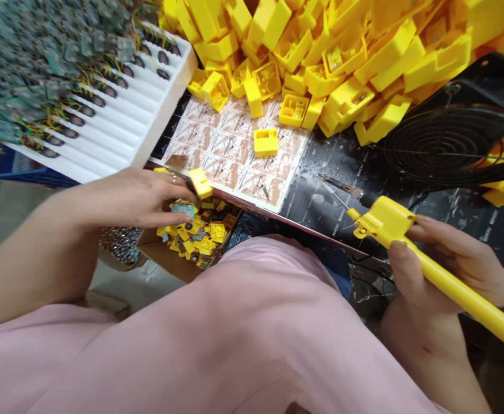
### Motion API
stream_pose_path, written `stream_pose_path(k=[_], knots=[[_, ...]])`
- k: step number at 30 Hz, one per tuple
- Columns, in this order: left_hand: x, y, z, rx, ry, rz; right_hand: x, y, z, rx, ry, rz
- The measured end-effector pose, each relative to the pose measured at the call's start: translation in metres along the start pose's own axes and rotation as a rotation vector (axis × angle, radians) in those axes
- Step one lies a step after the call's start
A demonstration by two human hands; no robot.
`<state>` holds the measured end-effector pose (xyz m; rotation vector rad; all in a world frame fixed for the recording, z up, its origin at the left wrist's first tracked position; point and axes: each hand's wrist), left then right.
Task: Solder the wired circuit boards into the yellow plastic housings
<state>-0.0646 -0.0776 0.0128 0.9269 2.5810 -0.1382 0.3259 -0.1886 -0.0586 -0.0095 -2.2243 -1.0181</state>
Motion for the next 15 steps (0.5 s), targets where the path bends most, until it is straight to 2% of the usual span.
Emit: stream_pose_path(k=[3,6,7,9,11,13,15], knots=[[-0.004,0.029,0.010,-0.012,0.010,-0.008,0.005,0.006,0.016,-0.161,0.069,-0.011],[0.006,0.070,0.034,-0.015,0.005,-0.014,0.011,0.011,0.031,-0.428,0.079,-0.138],[0.011,0.081,0.042,-0.013,0.003,-0.015,0.013,0.011,0.032,-0.466,0.060,-0.164],[0.015,0.097,0.055,-0.007,-0.010,-0.005,0.017,0.011,0.031,-0.400,0.007,-0.148],[0.008,0.106,0.063,0.014,-0.093,0.049,0.020,0.009,0.025,-0.283,-0.058,-0.102],[-0.011,0.113,0.067,0.106,-0.311,0.128,0.022,0.009,0.021,-0.289,-0.107,-0.151],[-0.035,0.119,0.070,0.260,-0.580,0.151,0.022,0.010,0.022,-0.273,-0.099,-0.260]])
Point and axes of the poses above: each hand's wrist, its own y-axis towards the middle knuckle, its own z-axis out of the palm, x = y × z, and after that the axes turned 10 degrees about -y, right-handed
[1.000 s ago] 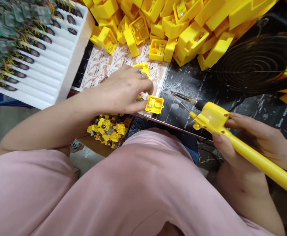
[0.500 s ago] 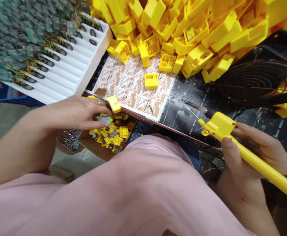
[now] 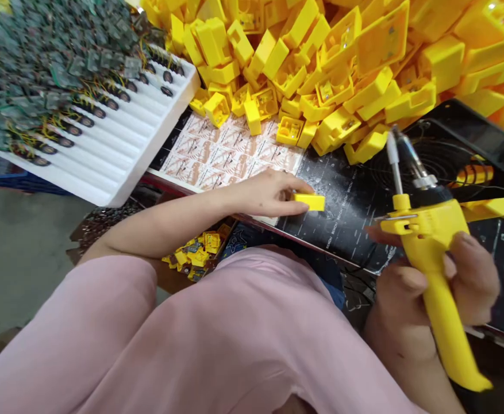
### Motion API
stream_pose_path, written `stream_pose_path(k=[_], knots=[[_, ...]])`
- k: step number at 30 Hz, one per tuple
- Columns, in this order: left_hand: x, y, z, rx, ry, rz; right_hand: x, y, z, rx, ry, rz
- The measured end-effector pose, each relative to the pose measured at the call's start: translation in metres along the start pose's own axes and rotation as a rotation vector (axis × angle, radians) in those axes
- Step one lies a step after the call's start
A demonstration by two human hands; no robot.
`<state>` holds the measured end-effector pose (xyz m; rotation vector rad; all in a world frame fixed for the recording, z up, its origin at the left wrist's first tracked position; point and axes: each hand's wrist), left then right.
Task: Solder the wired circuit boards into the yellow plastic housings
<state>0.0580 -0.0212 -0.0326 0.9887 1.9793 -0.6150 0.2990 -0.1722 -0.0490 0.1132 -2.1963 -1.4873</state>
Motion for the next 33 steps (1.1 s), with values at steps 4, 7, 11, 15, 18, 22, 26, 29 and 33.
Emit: stream_pose_path(k=[4,7,11,15,18,22,26,29,33], knots=[[-0.024,0.015,0.017,0.081,-0.065,-0.223,-0.006,0.000,0.012,0.349,0.057,-0.133],[-0.020,0.013,0.004,-0.083,0.401,-0.291,-0.013,-0.005,0.018,0.450,0.001,-0.157],[0.017,0.006,-0.051,-0.390,0.748,-0.354,-0.013,-0.007,0.026,0.531,-0.036,-0.202],[0.062,0.003,-0.091,-0.368,0.839,-0.314,-0.006,-0.001,0.040,0.601,0.014,-0.287],[0.072,-0.007,-0.087,-0.365,0.680,-0.294,-0.005,0.003,0.050,0.673,0.089,-0.330],[0.058,-0.033,-0.051,-0.343,0.371,-0.045,-0.008,0.002,0.053,0.707,0.047,-0.348],[0.045,-0.052,-0.015,-0.230,0.340,0.201,-0.007,0.001,0.048,0.660,-0.130,-0.385],[0.042,-0.060,-0.007,-0.195,0.506,0.205,-0.006,0.003,0.042,0.700,-0.112,-0.366],[0.037,-0.064,-0.007,-0.140,0.611,0.162,-0.006,0.006,0.043,0.776,0.078,-0.326]])
Point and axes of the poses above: each hand's wrist, its own y-axis towards the middle knuckle, its own z-axis out of the palm, x = y × z, and after that the axes turned 10 degrees about -y, right-handed
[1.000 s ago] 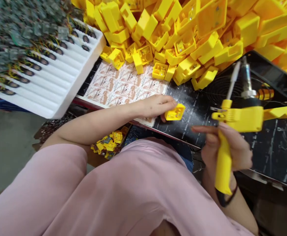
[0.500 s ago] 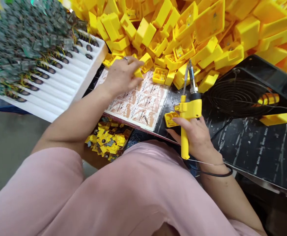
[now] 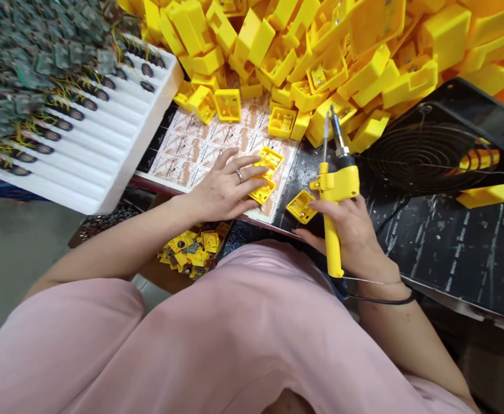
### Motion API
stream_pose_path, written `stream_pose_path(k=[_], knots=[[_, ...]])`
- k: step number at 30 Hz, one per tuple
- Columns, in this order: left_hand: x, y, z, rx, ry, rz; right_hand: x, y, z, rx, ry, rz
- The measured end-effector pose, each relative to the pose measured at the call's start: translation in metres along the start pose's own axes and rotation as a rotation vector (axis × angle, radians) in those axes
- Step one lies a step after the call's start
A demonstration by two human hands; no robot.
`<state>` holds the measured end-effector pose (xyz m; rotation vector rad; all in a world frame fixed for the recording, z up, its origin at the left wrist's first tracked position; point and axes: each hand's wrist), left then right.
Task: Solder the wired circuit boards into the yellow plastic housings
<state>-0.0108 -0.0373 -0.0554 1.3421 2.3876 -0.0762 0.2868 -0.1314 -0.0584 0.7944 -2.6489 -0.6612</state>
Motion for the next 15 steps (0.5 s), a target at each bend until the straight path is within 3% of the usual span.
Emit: stream_pose_path(k=[4,8,15], knots=[[-0.016,0.002,-0.003,-0.082,0.116,-0.045,-0.003,0.006,0.007,0.055,0.127,-0.057],[-0.031,0.001,-0.003,-0.106,0.274,-0.164,-0.003,0.003,0.006,0.043,-0.091,-0.051],[-0.040,0.014,0.010,-0.133,0.160,0.219,-0.004,-0.013,-0.003,-0.032,-0.307,-0.009]])
Point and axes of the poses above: each hand's wrist, its own y-axis towards the middle knuckle, its own z-axis out of the palm, x = y × z, and after that the axes turned 10 degrees about -y, right-handed
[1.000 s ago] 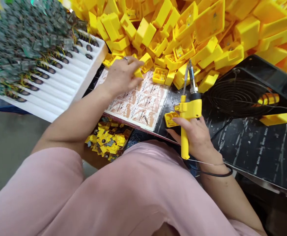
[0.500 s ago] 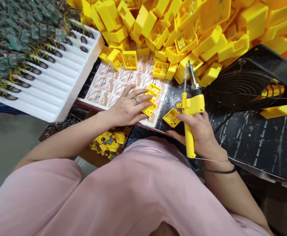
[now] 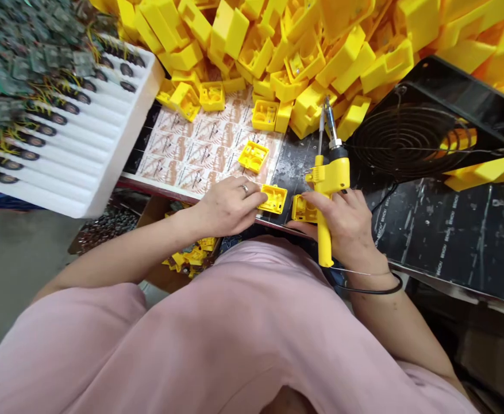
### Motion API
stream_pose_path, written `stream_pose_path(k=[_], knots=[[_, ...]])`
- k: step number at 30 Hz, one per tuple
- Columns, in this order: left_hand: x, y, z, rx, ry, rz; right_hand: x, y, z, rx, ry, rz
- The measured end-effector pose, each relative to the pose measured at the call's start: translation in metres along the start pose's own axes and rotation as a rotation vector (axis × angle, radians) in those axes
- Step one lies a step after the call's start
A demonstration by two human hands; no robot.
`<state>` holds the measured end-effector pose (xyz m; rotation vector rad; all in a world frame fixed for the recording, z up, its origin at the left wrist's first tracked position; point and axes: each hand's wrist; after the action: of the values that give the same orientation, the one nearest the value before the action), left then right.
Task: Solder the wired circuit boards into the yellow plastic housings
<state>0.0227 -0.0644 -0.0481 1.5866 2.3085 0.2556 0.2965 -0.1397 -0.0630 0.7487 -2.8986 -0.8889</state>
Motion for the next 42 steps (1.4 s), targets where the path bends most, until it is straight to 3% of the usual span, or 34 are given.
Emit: stream_pose_path(k=[7,10,13,17,21,23,27,30,33,39,42], knots=[[0.011,0.018,0.002,0.080,-0.064,-0.022,-0.001,-0.004,0.002,-0.049,-0.019,0.023],[0.000,0.026,0.004,0.032,-0.041,-0.158,0.000,-0.006,0.003,-0.055,-0.001,0.025],[-0.014,0.035,0.011,0.073,0.022,-0.234,0.001,-0.009,0.004,-0.049,0.065,0.043],[-0.017,0.036,0.015,0.138,-0.073,-0.174,-0.003,-0.014,0.002,-0.046,0.101,0.083],[0.007,0.034,0.002,0.142,-0.186,-0.099,-0.009,-0.013,0.003,0.016,0.047,0.071],[0.026,0.036,-0.011,0.232,-0.155,-0.131,-0.009,-0.008,0.004,0.054,0.021,0.050],[0.053,0.039,-0.039,0.565,-0.112,-0.270,-0.006,0.005,0.006,0.044,0.135,0.001],[0.052,0.031,-0.057,0.695,-0.066,-0.373,-0.002,0.013,0.011,0.055,0.248,-0.085],[0.042,0.019,-0.066,0.790,-0.120,-0.384,-0.001,0.015,0.017,0.043,0.249,-0.096],[0.024,0.015,-0.059,0.683,-0.149,-0.480,-0.006,0.008,0.014,0.033,0.259,-0.112],[0.022,0.025,-0.055,0.692,-0.191,-0.396,-0.013,0.006,0.015,-0.015,0.277,-0.095]])
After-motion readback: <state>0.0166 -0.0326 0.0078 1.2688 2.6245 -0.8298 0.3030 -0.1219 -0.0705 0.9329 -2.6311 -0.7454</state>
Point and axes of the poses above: each hand's wrist, its own y-axis towards the middle knuckle, its own z-axis out of the palm, x = y × z, and after that the axes turned 10 degrees about -y, right-handed
